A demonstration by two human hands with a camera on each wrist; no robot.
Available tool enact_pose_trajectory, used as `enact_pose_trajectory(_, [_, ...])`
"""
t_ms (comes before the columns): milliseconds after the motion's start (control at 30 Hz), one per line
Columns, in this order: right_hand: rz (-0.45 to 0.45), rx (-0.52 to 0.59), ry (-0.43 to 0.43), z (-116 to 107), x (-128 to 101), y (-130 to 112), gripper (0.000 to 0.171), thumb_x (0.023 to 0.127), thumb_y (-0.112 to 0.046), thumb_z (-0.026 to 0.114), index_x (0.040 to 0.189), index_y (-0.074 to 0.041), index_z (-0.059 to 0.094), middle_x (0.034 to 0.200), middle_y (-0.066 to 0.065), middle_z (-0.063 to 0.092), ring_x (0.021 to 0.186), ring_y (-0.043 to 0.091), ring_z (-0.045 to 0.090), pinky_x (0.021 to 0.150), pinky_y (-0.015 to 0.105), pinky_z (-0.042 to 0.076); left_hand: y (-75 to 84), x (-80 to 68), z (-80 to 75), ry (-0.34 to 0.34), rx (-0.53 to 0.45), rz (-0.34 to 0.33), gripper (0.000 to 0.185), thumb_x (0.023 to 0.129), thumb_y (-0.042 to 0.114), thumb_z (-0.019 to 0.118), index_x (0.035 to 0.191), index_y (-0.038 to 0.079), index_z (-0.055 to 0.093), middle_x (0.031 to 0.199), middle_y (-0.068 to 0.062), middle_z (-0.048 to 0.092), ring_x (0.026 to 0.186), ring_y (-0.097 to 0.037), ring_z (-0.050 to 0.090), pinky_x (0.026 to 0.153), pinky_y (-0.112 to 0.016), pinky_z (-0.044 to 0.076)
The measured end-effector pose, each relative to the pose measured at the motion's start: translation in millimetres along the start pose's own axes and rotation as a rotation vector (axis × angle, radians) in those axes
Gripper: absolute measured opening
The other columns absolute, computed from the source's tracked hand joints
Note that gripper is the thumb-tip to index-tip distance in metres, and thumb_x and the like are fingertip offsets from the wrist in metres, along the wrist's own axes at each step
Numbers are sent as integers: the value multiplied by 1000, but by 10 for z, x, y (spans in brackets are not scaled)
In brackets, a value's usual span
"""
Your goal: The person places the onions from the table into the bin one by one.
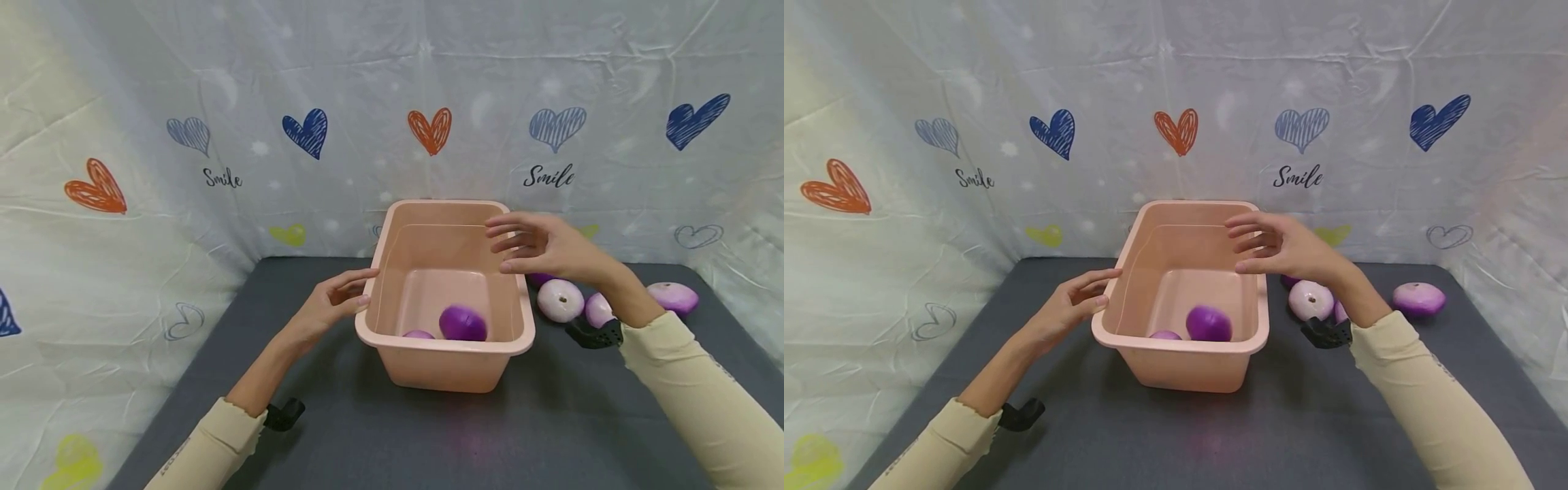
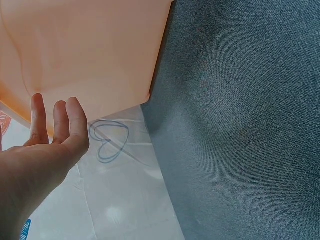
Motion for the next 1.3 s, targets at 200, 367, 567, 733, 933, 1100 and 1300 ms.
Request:
enact_pose_trajectory(200, [11,-38,88,-168,-184,41,52,90,2,76,139,-2,58,134,17,61,116,36,64,90,37,55,-4,-4,-5,-6,-10,8,51,101,16,66,150,13,52,146,-12,53,130,-32,52,104,-53,43])
enact_pose_trajectory(367, [65,-95,139,-300,-402,97,44,93,-1,73,136,-3,61,129,17,63,110,28,67,85,36,57,-19,-12,-14,-5,-5,9,50,102,15,65,150,11,52,145,-13,53,132,-36,50,105,-54,41])
enact_pose_trajectory(567, [119,-139,194,-449,-667,146,40,95,-2,72,133,-5,62,125,11,65,107,23,68,84,33,57,-8,-4,-16,0,-4,3,52,101,16,66,150,11,52,146,-12,53,134,-37,48,105,-57,40])
enact_pose_trajectory(733, [107,-170,219,-555,-852,198,37,95,2,70,131,-1,62,122,10,67,107,24,69,83,31,57,-7,3,-9,1,-5,1,53,101,18,67,151,12,51,147,-11,52,134,-38,47,106,-57,40])
enact_pose_trajectory(933, [139,-182,255,-627,-1057,258,37,95,3,69,131,0,62,120,9,69,107,21,69,82,30,57,-8,8,-9,0,-11,0,52,101,18,67,150,13,52,145,-11,54,133,-36,49,105,-54,42])
enact_pose_trajectory(1100, [126,-191,247,-655,-1185,283,38,95,6,68,132,0,62,120,8,69,107,19,69,83,28,56,-4,-4,-8,-2,-4,4,51,101,17,66,150,13,52,146,-11,53,133,-35,49,104,-54,42])
enact_pose_trajectory(1300, [137,-210,235,-694,-1340,350,40,94,8,68,132,0,62,122,7,69,107,19,69,83,26,55,-11,-4,-3,-6,-4,3,51,102,16,65,151,12,51,146,-11,53,133,-34,48,104,-54,42])
Point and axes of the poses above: each hand's wrist, its own x-axis towards the middle knuckle, its own z-axis out of the palm, y = z × x, the point moved 6 cm from there along x, towards the middle knuckle
